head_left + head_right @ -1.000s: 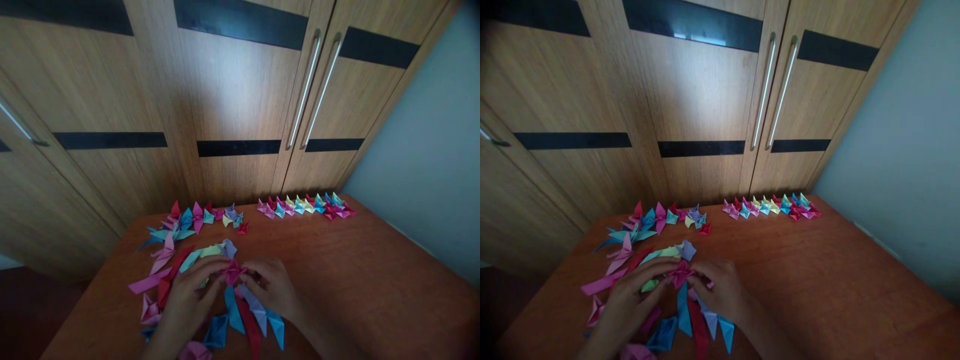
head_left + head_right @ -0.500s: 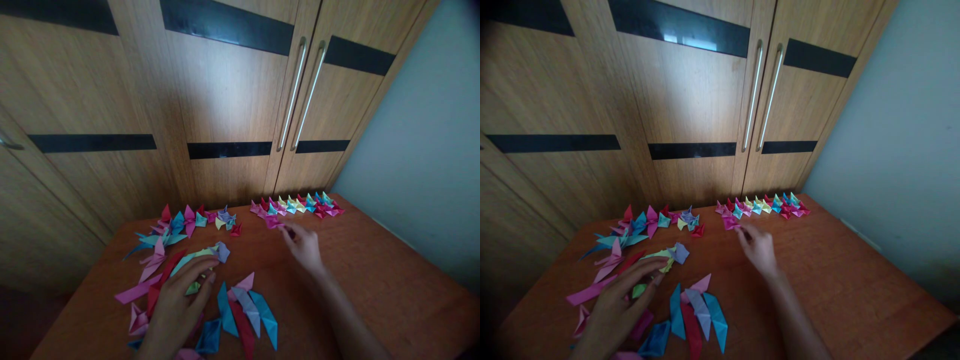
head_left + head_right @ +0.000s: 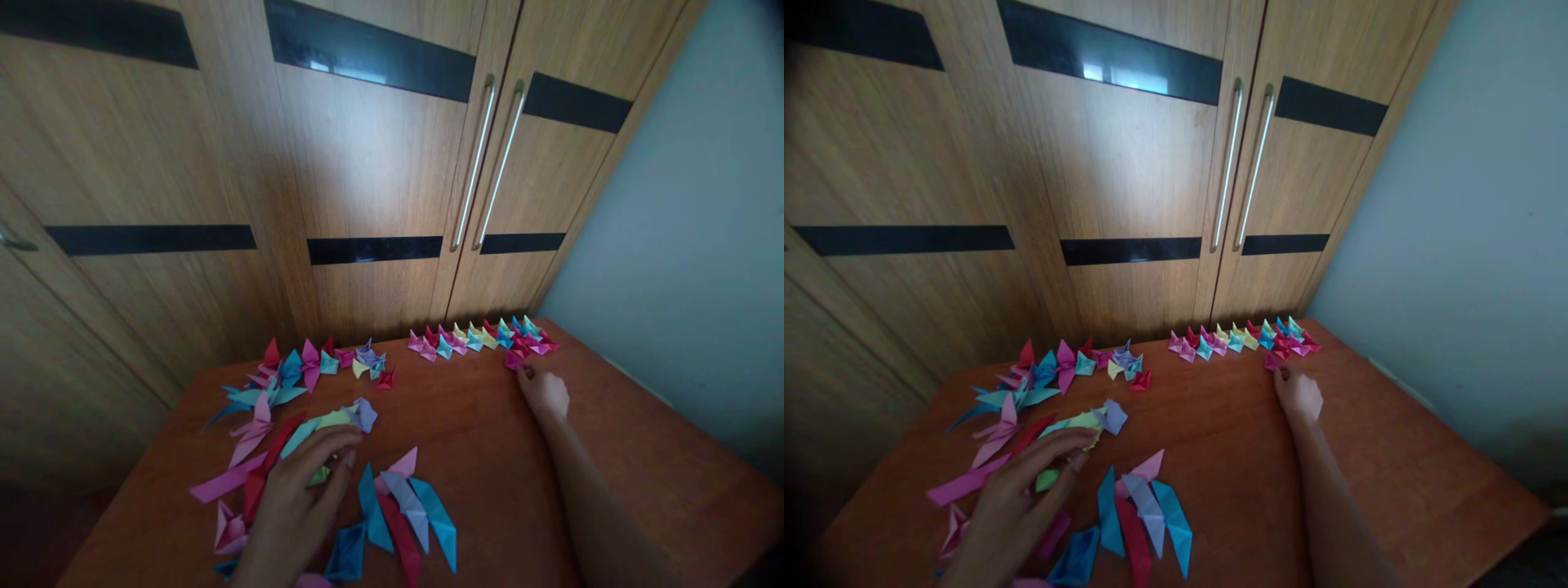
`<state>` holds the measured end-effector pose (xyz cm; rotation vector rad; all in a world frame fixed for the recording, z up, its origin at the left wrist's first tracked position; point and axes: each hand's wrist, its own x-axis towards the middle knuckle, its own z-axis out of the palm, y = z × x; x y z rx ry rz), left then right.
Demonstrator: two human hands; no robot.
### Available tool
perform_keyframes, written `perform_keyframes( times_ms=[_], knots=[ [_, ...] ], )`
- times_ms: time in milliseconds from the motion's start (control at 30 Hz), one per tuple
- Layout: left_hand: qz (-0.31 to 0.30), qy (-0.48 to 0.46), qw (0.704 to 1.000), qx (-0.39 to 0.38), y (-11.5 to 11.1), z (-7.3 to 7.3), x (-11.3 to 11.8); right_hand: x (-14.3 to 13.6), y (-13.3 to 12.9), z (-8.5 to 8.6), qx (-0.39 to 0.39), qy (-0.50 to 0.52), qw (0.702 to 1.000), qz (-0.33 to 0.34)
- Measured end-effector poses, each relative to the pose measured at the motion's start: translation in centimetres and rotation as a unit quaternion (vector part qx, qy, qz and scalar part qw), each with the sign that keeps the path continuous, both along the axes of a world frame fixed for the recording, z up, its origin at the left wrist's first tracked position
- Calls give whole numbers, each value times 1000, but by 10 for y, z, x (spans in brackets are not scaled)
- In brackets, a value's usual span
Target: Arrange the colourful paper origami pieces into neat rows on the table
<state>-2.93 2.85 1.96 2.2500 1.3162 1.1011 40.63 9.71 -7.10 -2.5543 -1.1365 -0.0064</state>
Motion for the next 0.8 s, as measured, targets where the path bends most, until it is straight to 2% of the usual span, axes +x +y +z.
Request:
perform_keyframes(
  times_ms=[367, 800],
  knots=[
    [-7, 3, 1000, -19, -3, -3, -3, 16, 26, -2, 8, 8, 1000, 22],
    [-14, 15, 999, -35, -2, -4, -3, 21, 33, -3, 16, 14, 999, 38]
  ],
)
